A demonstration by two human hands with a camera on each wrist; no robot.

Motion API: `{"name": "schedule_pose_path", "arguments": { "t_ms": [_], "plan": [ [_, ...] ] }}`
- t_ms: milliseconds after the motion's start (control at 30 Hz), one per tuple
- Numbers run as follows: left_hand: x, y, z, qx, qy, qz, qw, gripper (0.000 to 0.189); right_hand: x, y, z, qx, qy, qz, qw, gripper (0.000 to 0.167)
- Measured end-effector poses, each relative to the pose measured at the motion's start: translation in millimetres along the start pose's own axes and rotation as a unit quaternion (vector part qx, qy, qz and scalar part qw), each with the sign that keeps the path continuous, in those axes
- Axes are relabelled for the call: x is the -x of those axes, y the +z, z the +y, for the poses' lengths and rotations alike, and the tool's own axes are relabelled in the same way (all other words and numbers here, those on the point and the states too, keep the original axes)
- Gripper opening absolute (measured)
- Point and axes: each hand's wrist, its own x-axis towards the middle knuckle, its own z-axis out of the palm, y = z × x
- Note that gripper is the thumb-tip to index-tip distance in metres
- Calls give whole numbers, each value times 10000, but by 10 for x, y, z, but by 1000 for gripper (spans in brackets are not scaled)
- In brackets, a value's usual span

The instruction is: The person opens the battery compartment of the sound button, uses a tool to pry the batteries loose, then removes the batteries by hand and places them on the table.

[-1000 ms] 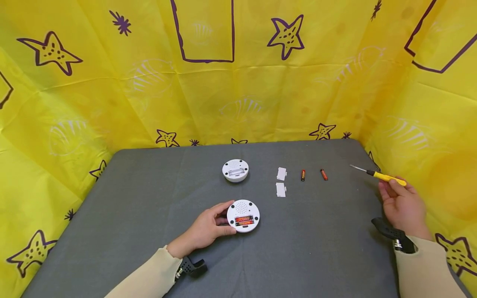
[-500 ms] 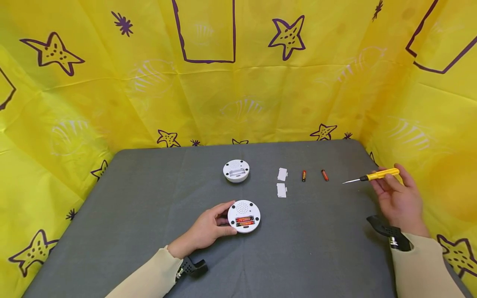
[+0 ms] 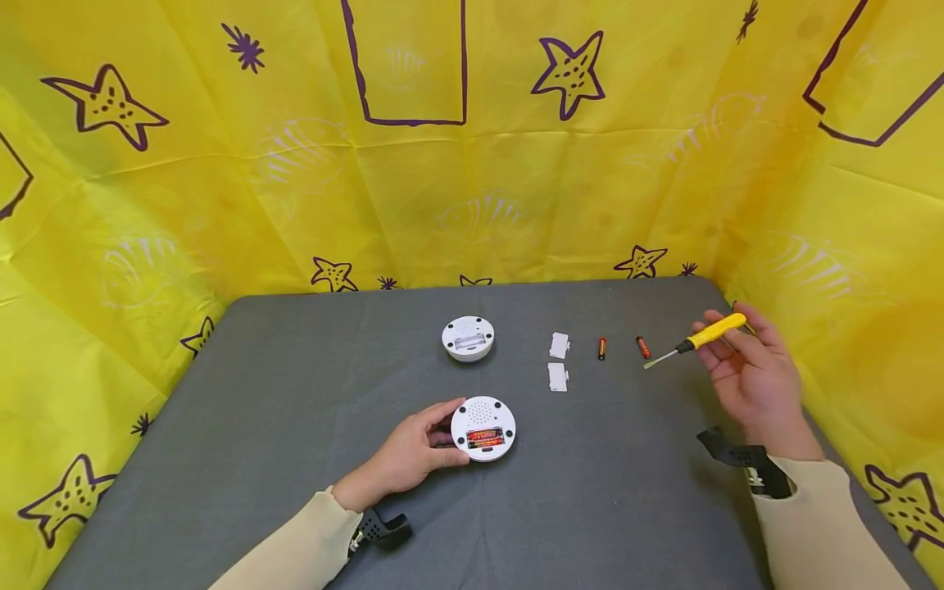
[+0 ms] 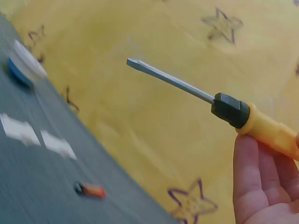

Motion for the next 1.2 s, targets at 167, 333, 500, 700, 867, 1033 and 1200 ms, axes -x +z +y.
{"name": "schedule_pose_path", "arguments": {
  "t_ms": [167, 333, 500, 700, 867, 1033, 1200],
  "plan": [
    [-15, -1, -4, 8, -27, 23, 10000, 79, -16, 193, 211, 193, 53, -280, 9994, 37],
    [-28, -10, 11, 22, -13, 32, 10000, 80, -11, 330, 446, 413, 152, -487, 9978, 37],
    [-25, -12, 22, 52, -20, 16, 10000, 80, 36, 419, 699, 743, 211, -492, 9958, 35],
    [-7, -15, 34, 37, -23, -11, 10000, 80, 109, 491, 1024, 1185, 339, -738, 9896, 35],
    [-3, -13, 14, -50, -46, -14, 10000, 79, 173, 529, 1258, 1664, 422, -1023, 9798, 35],
    [-3, -5, 13, -7, -40, -15, 10000, 79, 229, 537, 1424, 2332, 382, -930, 9672, 33],
    [-1, -1, 12, 14, -48, -27, 10000, 79, 260, 502, 1546, 2610, 369, -1071, 9587, 34]
  ]
}}
